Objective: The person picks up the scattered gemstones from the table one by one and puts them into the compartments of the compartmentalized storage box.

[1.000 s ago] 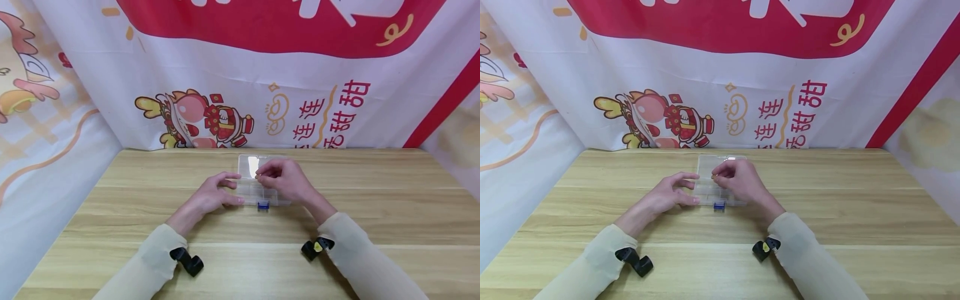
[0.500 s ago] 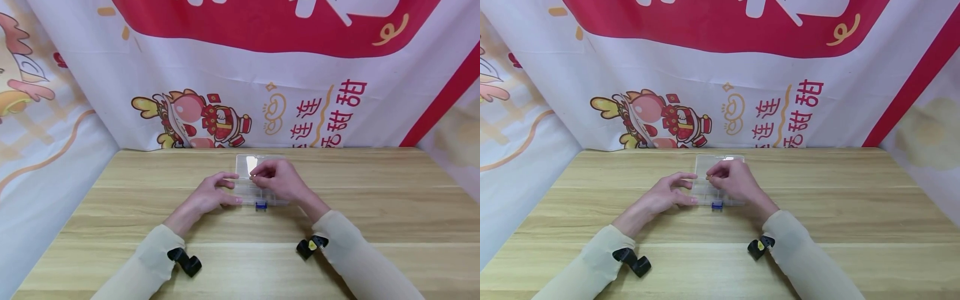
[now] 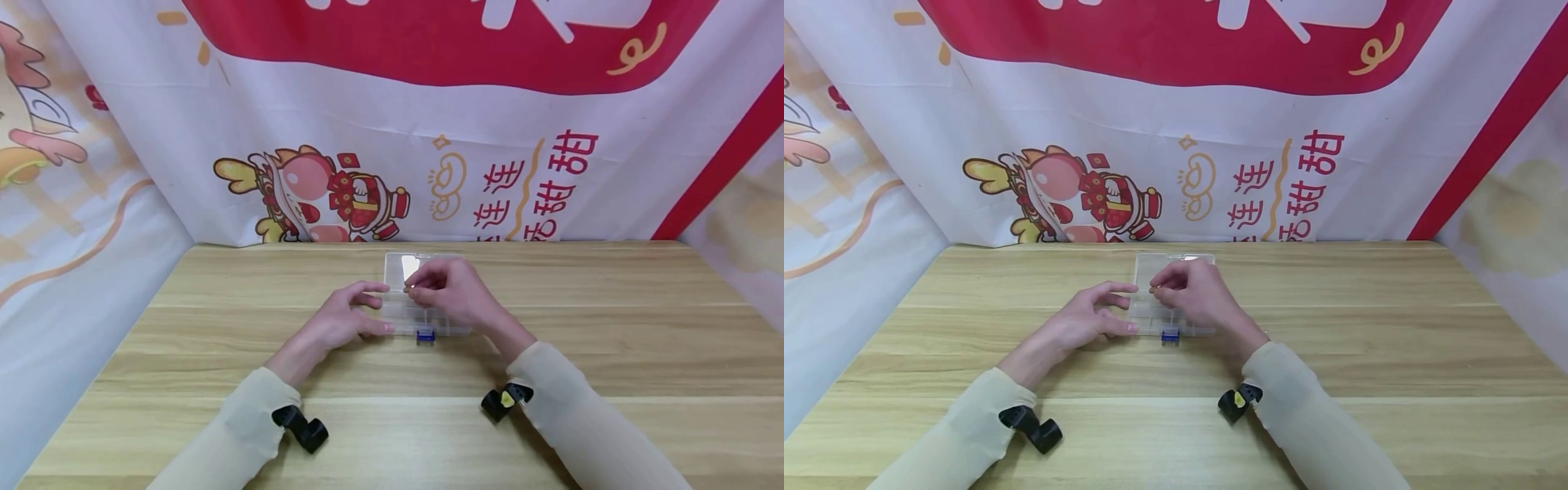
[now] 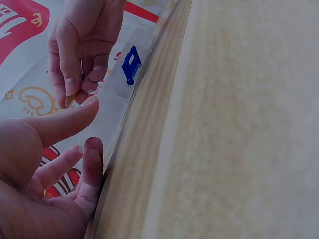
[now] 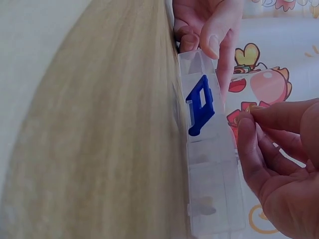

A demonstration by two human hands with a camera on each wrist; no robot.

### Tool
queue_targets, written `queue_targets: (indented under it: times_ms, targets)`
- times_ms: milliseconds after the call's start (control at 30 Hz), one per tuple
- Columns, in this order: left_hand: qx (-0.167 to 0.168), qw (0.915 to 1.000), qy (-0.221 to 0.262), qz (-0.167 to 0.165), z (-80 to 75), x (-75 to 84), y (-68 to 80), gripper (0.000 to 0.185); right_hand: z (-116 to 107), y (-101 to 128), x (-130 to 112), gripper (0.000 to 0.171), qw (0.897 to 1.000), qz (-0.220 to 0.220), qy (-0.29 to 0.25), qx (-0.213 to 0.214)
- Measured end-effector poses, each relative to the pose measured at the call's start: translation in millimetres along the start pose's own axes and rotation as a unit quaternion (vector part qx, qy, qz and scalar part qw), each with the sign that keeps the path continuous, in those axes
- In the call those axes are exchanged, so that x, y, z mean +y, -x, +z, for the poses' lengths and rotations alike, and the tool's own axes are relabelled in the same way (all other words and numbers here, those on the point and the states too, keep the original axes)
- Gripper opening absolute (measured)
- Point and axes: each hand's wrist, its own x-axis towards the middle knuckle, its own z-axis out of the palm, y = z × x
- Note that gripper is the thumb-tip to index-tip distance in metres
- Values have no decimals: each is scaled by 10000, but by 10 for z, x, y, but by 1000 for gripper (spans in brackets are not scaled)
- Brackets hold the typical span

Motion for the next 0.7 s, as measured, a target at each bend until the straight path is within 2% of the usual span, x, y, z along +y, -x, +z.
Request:
queue_targets:
  times_ms: [700]
  targets:
    - [-21, 10000, 4, 52, 1, 0, 3, 66, 96, -33, 4, 9, 9988, 292, 349, -174]
